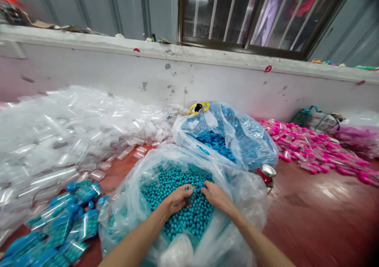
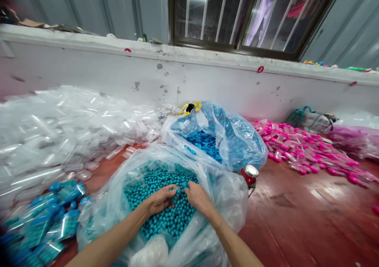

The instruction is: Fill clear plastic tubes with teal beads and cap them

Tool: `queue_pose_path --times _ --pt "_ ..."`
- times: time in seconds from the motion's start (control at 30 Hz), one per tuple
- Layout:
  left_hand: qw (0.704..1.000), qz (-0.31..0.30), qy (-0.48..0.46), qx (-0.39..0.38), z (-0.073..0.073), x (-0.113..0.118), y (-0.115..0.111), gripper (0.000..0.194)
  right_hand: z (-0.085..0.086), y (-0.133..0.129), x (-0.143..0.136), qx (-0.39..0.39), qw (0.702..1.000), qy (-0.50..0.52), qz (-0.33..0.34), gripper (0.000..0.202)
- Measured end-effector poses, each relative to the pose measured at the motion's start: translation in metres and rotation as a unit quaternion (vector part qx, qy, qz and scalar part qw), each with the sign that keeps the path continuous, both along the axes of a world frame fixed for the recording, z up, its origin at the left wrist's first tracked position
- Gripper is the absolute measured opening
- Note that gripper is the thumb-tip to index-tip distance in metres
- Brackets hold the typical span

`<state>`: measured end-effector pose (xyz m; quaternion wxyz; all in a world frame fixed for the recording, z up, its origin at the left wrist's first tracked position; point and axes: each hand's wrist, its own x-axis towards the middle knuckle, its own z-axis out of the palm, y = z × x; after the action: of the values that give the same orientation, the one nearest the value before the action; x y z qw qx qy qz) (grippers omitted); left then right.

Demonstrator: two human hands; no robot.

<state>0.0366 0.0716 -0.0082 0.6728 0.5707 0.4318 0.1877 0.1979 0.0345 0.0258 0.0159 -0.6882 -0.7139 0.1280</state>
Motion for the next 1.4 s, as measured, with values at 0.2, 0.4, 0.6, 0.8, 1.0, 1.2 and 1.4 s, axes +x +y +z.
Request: queue_pose_path --times 0.2,0.4,0.6,0.8,1.0,1.2,1.4 --pt "0.996 0.063 0.041 -0.042 -0.010 0.011 0.006 0.022 -0.004 0.001 -0.007 0.000 0.997 -0.006 -0.071 0.029" --pt "0.992 0.098 0.063 -0.046 -0.013 0.026 0.014 0.018 -0.007 0.006 -0.010 -0.026 0.996 0.050 -0.062 0.027" --pt "0.991 0.067 -0.064 -0.092 0.006 0.003 0.004 0.029 0.008 0.005 -0.005 0.002 0.989 0.145 -0.031 0.023" --pt "0.980 0.073 -0.161 -0.092 0.022 -0.011 -0.009 0.043 0.017 -0.005 -0.012 0.107 0.984 0.134 -0.050 0.018" --pt "0.977 0.078 -0.169 -0.106 0.023 -0.015 -0.019 0.051 0.023 -0.013 -0.023 0.123 0.960 0.250 -0.003 0.025" --pt "0.974 0.062 -0.205 -0.066 0.029 -0.017 -0.033 0.054 0.018 -0.006 -0.018 -0.027 0.903 0.428 0.003 0.026" --pt "0.980 0.070 -0.185 -0.034 0.027 -0.015 -0.041 0.061 0.019 -0.006 -0.015 -0.141 0.845 0.515 -0.031 0.025"
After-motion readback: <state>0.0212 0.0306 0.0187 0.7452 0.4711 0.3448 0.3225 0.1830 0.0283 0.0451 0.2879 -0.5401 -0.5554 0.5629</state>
